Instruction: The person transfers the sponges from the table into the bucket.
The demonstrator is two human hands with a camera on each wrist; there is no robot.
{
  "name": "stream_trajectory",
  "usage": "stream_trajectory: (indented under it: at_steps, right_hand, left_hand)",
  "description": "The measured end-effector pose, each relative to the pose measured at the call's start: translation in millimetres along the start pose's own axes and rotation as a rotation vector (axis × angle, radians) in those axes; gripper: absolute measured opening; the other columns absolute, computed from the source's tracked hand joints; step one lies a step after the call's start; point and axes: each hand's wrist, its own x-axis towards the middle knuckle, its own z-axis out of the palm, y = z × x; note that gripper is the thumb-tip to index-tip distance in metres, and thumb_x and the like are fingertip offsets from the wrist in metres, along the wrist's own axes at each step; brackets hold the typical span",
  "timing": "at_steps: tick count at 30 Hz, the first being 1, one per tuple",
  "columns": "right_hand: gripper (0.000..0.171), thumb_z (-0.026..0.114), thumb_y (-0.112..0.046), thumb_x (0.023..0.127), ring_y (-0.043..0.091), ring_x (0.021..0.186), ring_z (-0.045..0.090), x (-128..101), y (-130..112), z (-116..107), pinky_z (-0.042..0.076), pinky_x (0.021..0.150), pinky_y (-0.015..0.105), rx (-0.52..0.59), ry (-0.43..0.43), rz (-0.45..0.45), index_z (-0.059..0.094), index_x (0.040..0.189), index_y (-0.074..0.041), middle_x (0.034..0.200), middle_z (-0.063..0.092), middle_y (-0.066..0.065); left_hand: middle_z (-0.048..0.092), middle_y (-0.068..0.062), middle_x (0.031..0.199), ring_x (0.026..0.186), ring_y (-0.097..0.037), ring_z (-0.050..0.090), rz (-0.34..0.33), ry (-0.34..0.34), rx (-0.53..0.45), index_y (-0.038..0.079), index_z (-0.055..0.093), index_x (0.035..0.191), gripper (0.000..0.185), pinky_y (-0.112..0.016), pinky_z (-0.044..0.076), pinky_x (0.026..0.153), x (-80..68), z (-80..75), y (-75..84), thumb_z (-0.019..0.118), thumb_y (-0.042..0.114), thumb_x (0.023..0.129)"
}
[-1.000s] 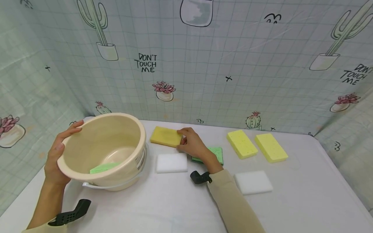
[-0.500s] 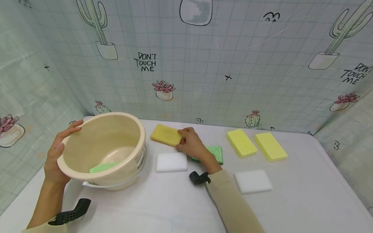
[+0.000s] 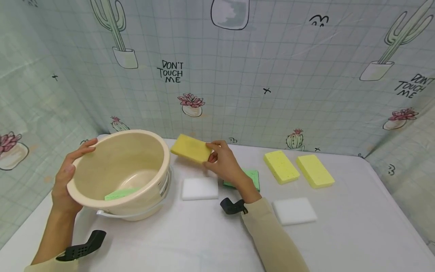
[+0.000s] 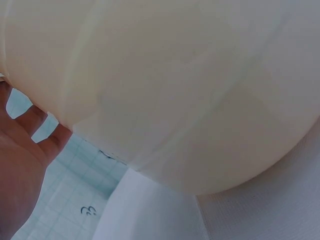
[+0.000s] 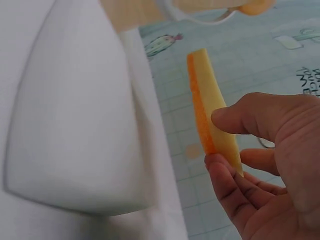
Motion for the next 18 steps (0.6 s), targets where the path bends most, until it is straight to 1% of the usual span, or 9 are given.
stream_trajectory:
  at_steps: [4, 8, 11, 18]
  right_hand:
    - [0.061, 0.076, -0.008, 0.079, 0.016, 0.085, 0.057, -2, -11, -7, 0.051, 0.074, 0.026, 0.013, 0.012, -0.026, 0.051, 0.134, 0.003, 0.134, 0.041, 0.017]
    - [0.060, 0.076, -0.007, 0.079, 0.017, 0.086, 0.058, -3, -22, -15, 0.053, 0.077, 0.034, 0.058, 0.022, -0.048, 0.052, 0.133, 0.004, 0.133, 0.041, 0.017]
    - [0.060, 0.076, -0.007, 0.080, 0.018, 0.086, 0.058, -2, -31, -22, 0.053, 0.078, 0.035, 0.067, 0.023, -0.065, 0.051, 0.133, 0.003, 0.133, 0.041, 0.016]
    - [0.059, 0.075, -0.008, 0.081, 0.016, 0.086, 0.057, 0, -51, -46, 0.050, 0.079, 0.026, 0.058, 0.045, -0.124, 0.051, 0.133, 0.004, 0.133, 0.040, 0.014]
  left_hand:
    - [0.018, -0.017, 0.151, 0.135, -0.028, 0.025, 0.005, -0.006, -0.009, -0.009, 0.043, 0.134, 0.051, -0.030, 0.038, 0.102, -1.6, -1.4, -0.1, 0.021, 0.011, 0.092]
    - [0.017, -0.017, 0.151, 0.136, -0.028, 0.024, 0.008, -0.012, 0.000, -0.009, 0.041, 0.135, 0.051, -0.030, 0.037, 0.102, -3.9, -2.4, -0.6, 0.021, 0.011, 0.093]
    - [0.017, -0.018, 0.151, 0.136, -0.028, 0.023, 0.009, -0.008, 0.004, -0.009, 0.042, 0.135, 0.051, -0.030, 0.037, 0.102, -4.3, -2.1, -0.5, 0.022, 0.011, 0.093]
    - [0.018, -0.018, 0.151, 0.136, -0.028, 0.024, 0.004, -0.001, 0.007, -0.009, 0.042, 0.134, 0.051, -0.030, 0.038, 0.102, -0.8, 0.9, 0.6, 0.021, 0.010, 0.093]
